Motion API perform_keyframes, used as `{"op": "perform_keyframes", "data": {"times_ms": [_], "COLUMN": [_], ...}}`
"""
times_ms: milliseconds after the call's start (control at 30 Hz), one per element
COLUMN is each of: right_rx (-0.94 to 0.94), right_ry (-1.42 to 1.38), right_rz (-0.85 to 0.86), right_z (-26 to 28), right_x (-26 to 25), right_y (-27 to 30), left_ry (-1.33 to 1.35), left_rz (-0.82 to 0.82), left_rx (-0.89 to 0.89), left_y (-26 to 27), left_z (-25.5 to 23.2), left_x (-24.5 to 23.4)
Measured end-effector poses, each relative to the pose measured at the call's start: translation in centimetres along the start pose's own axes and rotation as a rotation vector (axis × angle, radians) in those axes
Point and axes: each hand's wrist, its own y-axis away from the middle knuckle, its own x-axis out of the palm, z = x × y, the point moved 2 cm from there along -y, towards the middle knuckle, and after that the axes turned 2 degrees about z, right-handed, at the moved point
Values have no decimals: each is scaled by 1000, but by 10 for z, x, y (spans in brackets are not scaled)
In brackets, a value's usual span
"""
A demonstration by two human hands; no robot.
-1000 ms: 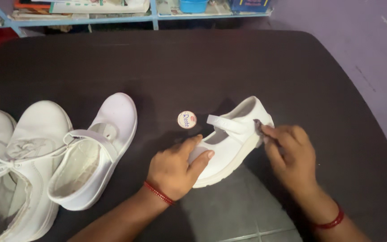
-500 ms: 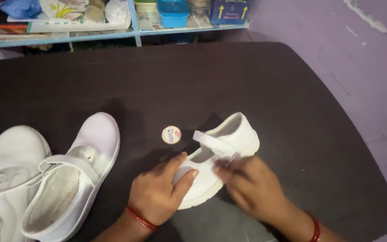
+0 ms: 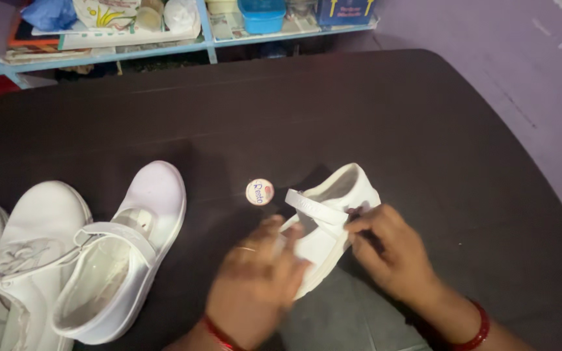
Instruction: The person wipes a pair of white shoes with a cloth, cleaning the upper surface and the side of the soles.
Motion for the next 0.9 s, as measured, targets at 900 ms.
{"op": "perform_keyframes", "data": {"times_ms": [900], "right_rx": [-294], "right_ry": [180], "right_rz": [-134], "right_z": [17], "right_x": [-3], "right_y": [4], "left_ry": [-222], "left_rz": [37], "left_rx": [120], "left_y": [14], "left_z": [-31], "left_x": [14]}}
